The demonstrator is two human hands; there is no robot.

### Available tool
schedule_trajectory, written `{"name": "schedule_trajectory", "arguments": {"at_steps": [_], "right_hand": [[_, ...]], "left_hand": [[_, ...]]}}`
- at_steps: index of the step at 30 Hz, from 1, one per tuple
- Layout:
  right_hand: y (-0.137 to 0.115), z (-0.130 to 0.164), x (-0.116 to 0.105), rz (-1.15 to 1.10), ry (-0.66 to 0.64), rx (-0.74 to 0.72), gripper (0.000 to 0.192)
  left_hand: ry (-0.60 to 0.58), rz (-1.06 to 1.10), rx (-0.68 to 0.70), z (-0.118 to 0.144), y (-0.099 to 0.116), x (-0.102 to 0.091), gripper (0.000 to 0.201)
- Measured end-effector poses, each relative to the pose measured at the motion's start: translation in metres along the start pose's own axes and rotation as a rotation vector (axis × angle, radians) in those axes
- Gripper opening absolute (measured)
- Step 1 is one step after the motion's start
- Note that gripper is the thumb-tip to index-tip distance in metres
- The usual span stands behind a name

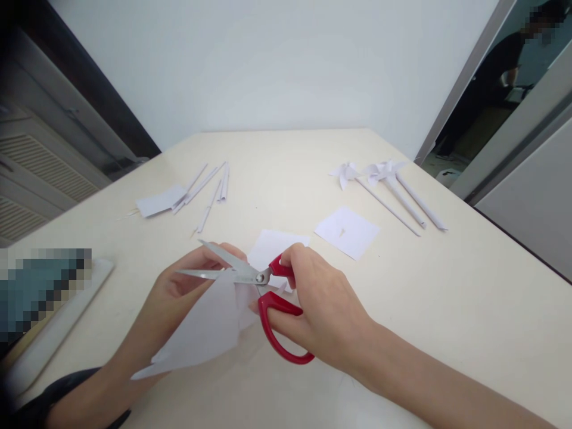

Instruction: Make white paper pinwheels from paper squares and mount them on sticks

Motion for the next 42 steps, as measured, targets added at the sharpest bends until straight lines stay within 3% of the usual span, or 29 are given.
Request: {"name": "schedule_trajectory", "arguments": {"at_steps": [4,10,12,18,23,29,34,39,42], "right_hand": [[-0.001,0.0,0.001,-0.059,-0.041,0.069,0.033],[-0.003,-0.005,-0.004,-0.338,-0.143,0.183,0.019],[0.004,-0.01,-0.008,-0.273,-0.136,0.209,0.018],[0.036,-0.025,-0.021,0.276,-0.044,0.148,0.013],[0.047,-0.028,-0.024,0.324,-0.104,0.107,0.013],[0.043,-0.024,-0.031,0.304,-0.187,0.142,0.018],[0.027,-0.026,-0.037,0.189,-0.082,0.102,0.013],[0.008,-0.022,-0.032,-0.104,-0.35,0.114,0.03],[0.008,-0.018,-0.027,-0.055,-0.334,0.102,0.029]], "left_hand": [[0.015,-0.021,0.014,0.0,-0.001,0.0,0.003],[-0.001,-0.067,0.048,-0.001,0.0,0.001,0.009],[0.0,-0.098,0.06,-0.002,-0.001,0.0,0.009],[0.068,-0.29,0.05,-0.006,-0.009,-0.007,0.011],[0.079,-0.342,-0.102,-0.008,-0.014,-0.011,0.019],[0.112,-0.336,-0.148,-0.009,-0.015,-0.012,0.025],[0.156,-0.329,-0.144,-0.01,-0.014,-0.01,0.025],[0.173,-0.349,-0.084,-0.01,-0.012,-0.011,0.024],[0.183,-0.366,-0.069,-0.008,-0.011,-0.011,0.023]]}}
Point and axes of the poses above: each hand's wrist, its own z-axis away from the middle knuckle, its own x-axis out of the palm, y = z × x, the point moved 2 cm from there along -z, towards the middle knuckle, and after that the axes turned 6 degrees about y, right-handed, at the moved point
